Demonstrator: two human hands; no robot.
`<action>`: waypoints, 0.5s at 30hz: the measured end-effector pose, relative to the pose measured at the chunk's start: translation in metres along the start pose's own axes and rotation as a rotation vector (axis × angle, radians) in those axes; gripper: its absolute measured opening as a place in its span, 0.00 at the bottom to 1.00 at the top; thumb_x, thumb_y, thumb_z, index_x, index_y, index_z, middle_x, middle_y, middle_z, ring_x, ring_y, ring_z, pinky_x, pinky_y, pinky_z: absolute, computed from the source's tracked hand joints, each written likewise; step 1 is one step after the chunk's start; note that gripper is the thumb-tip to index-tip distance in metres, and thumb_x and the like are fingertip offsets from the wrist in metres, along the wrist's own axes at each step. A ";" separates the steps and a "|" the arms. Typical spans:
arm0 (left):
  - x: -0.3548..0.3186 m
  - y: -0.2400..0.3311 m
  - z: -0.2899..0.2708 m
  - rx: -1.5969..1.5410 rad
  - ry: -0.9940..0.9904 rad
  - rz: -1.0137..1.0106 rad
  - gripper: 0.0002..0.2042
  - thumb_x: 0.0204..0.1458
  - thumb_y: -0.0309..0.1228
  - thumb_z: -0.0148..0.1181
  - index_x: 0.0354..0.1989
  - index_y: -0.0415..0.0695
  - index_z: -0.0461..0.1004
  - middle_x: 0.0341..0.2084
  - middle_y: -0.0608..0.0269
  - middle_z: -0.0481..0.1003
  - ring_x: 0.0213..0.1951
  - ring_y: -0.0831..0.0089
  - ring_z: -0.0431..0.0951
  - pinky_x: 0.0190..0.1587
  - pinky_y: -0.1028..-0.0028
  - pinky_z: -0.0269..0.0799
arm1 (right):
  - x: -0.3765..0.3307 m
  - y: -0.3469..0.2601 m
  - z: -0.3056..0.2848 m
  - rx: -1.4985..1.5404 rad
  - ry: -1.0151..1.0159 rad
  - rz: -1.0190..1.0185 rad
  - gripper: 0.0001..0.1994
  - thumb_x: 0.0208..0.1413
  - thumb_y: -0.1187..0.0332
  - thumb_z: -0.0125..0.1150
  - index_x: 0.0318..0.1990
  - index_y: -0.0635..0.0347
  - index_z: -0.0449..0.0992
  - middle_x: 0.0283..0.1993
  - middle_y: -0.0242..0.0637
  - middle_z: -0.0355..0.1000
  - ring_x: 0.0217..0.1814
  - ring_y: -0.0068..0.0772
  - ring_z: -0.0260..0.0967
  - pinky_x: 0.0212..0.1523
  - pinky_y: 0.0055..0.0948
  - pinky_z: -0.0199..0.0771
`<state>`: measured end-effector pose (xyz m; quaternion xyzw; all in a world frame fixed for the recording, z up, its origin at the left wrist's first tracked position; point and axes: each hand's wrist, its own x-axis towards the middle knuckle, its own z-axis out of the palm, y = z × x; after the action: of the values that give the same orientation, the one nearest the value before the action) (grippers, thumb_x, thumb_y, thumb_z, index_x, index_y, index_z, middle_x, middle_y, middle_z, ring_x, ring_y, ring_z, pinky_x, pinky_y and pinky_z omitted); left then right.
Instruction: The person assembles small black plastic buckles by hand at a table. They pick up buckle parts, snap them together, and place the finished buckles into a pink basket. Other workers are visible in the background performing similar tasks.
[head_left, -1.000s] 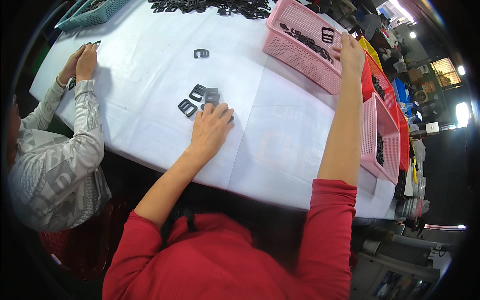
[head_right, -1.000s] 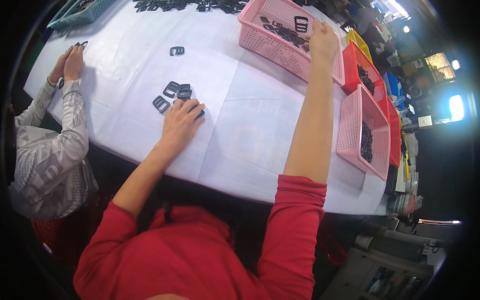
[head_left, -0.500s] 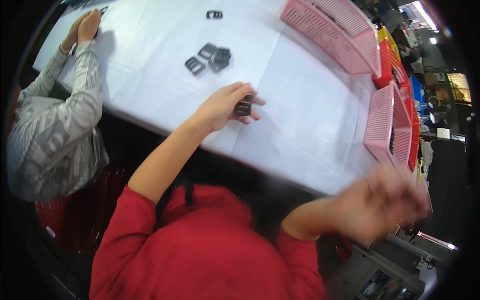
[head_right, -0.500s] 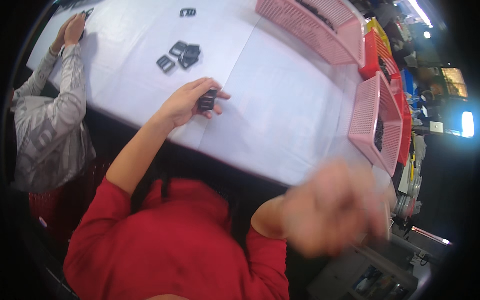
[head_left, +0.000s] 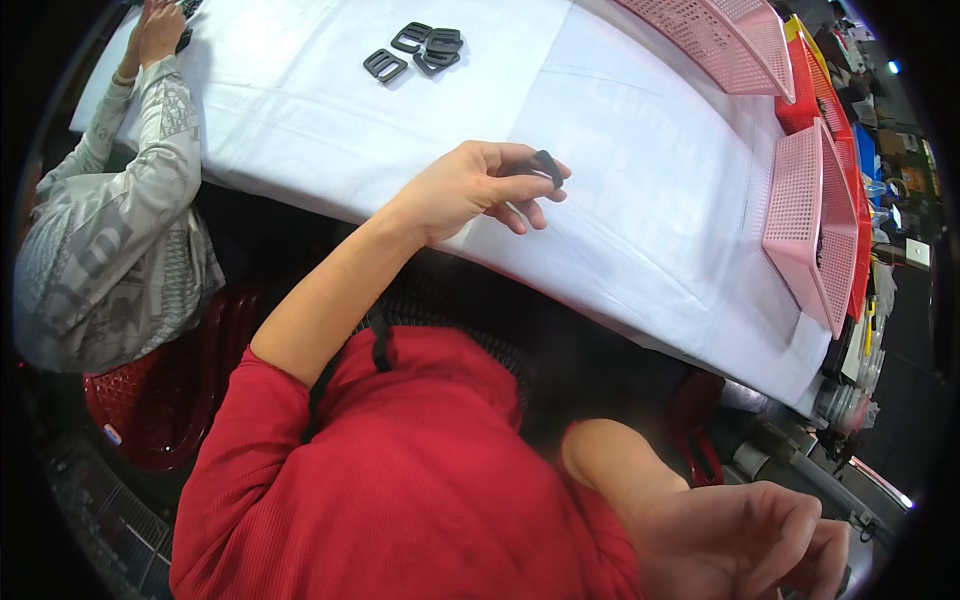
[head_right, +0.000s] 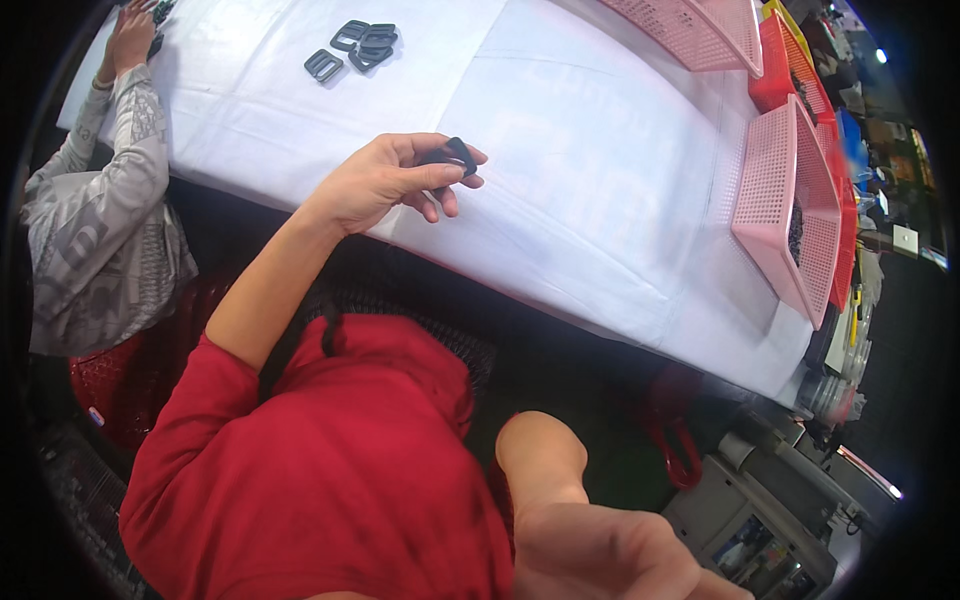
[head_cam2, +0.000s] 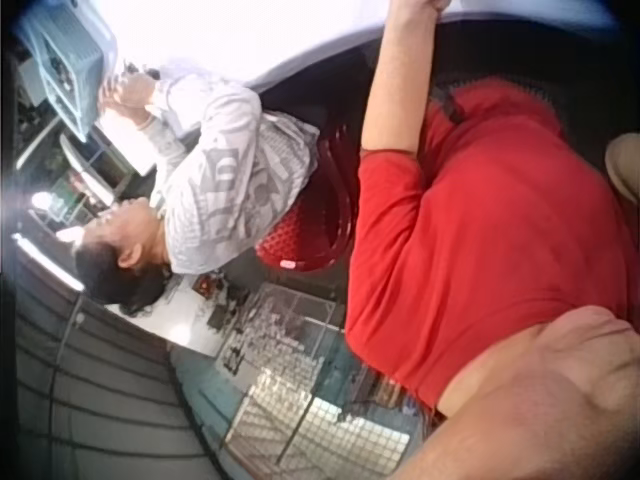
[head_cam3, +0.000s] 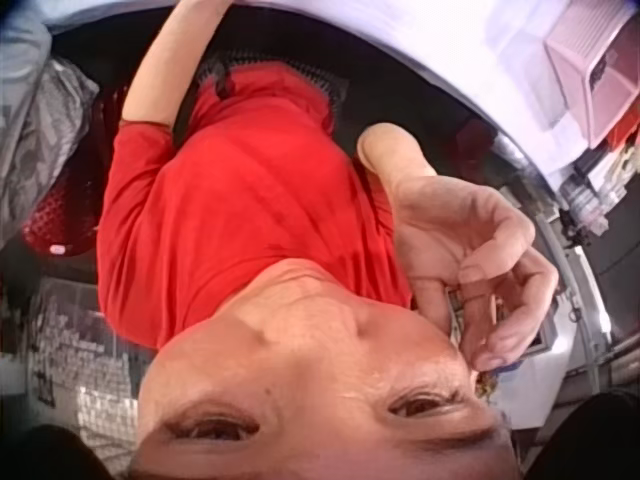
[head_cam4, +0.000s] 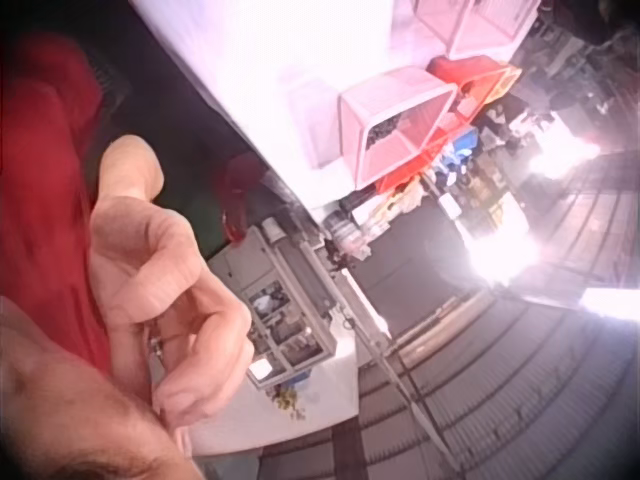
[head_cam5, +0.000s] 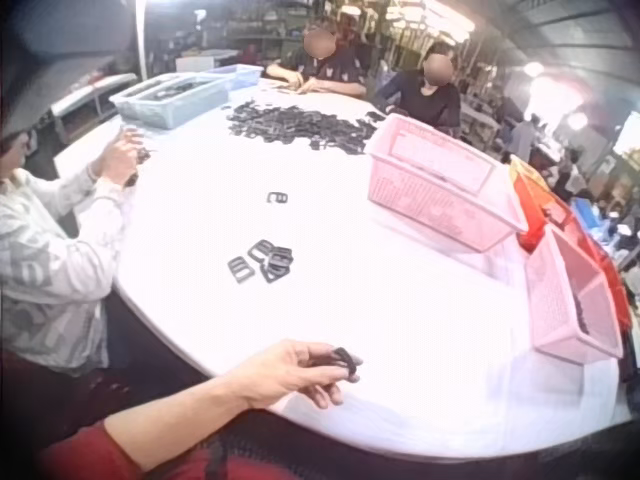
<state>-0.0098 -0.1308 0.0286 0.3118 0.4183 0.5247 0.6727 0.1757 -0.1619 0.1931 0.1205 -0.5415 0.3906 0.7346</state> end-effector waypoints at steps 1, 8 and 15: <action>0.000 -0.001 0.001 -0.004 0.000 -0.010 0.15 0.52 0.29 0.56 0.45 0.34 0.69 0.36 0.52 0.74 0.26 0.79 0.74 0.26 0.82 0.72 | -0.004 0.000 -0.006 -0.006 -0.055 -0.039 0.14 0.52 0.68 0.59 0.47 0.45 0.74 0.53 0.14 0.63 0.52 0.16 0.59 0.35 0.21 0.63; 0.003 -0.011 -0.005 0.405 0.012 -0.002 0.14 0.50 0.32 0.58 0.43 0.39 0.71 0.28 0.58 0.76 0.22 0.80 0.73 0.24 0.81 0.68 | 0.001 -0.016 -0.004 -0.102 -0.156 0.199 0.14 0.56 0.64 0.53 0.50 0.42 0.72 0.57 0.15 0.60 0.54 0.18 0.58 0.47 0.31 0.59; 0.020 -0.005 -0.017 1.369 0.358 0.565 0.16 0.45 0.38 0.62 0.43 0.46 0.73 0.35 0.62 0.72 0.37 0.66 0.72 0.41 0.69 0.68 | 0.027 -0.026 -0.022 -0.247 -0.311 0.569 0.13 0.57 0.61 0.51 0.50 0.41 0.71 0.56 0.19 0.58 0.53 0.21 0.57 0.49 0.34 0.55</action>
<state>-0.0207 -0.1132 0.0118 0.6647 0.6575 0.3429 0.0911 0.2126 -0.1539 0.2155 -0.0669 -0.7022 0.4881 0.5139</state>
